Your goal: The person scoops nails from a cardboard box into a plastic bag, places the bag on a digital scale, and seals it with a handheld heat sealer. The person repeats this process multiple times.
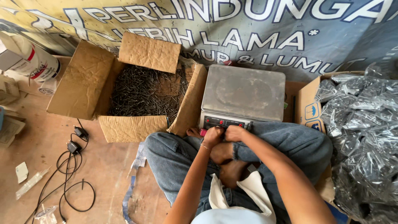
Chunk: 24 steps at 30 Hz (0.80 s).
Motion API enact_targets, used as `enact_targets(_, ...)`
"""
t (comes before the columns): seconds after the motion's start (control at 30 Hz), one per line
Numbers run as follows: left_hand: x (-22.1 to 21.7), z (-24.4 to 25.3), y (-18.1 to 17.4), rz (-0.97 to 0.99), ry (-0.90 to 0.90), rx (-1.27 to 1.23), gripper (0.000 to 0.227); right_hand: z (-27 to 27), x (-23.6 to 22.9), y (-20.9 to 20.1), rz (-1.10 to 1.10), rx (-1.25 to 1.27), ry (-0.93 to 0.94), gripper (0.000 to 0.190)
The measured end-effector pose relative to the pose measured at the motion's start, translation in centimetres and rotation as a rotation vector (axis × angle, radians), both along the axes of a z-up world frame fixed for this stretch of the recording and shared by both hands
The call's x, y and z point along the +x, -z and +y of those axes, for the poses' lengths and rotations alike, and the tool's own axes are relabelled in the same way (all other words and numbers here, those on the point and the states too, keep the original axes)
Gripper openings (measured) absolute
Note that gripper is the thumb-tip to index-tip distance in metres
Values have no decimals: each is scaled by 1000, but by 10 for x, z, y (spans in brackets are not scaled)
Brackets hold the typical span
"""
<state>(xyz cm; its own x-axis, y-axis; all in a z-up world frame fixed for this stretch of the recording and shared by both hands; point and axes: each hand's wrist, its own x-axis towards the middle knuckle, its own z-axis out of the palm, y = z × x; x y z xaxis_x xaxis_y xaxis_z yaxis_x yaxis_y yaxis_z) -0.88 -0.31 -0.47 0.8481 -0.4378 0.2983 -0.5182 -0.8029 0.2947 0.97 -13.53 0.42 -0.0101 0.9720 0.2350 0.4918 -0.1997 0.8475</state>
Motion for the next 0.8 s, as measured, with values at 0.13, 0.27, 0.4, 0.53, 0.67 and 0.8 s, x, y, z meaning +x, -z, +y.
enact_targets(0.13,-1,1,9,15,-26,5,9,-5,-2,-2,62,1,22,48)
enact_targets(0.27,-1,3,7,34,-41,-75,14,-8,14,4,445,-68,-54,45)
enact_targets(0.4,-1,9,11,35,-25,-204,14,-12,21,-6,630,-257,-196,43)
enact_targets(0.53,-1,8,4,105,-83,-343,16,-11,24,-9,687,-323,-251,37)
enact_targets(0.67,0,7,0,147,-95,-363,15,-11,24,-4,682,-323,-217,35)
enact_targets(0.8,-1,8,2,142,-79,-333,16,-9,18,0,659,-251,-161,39)
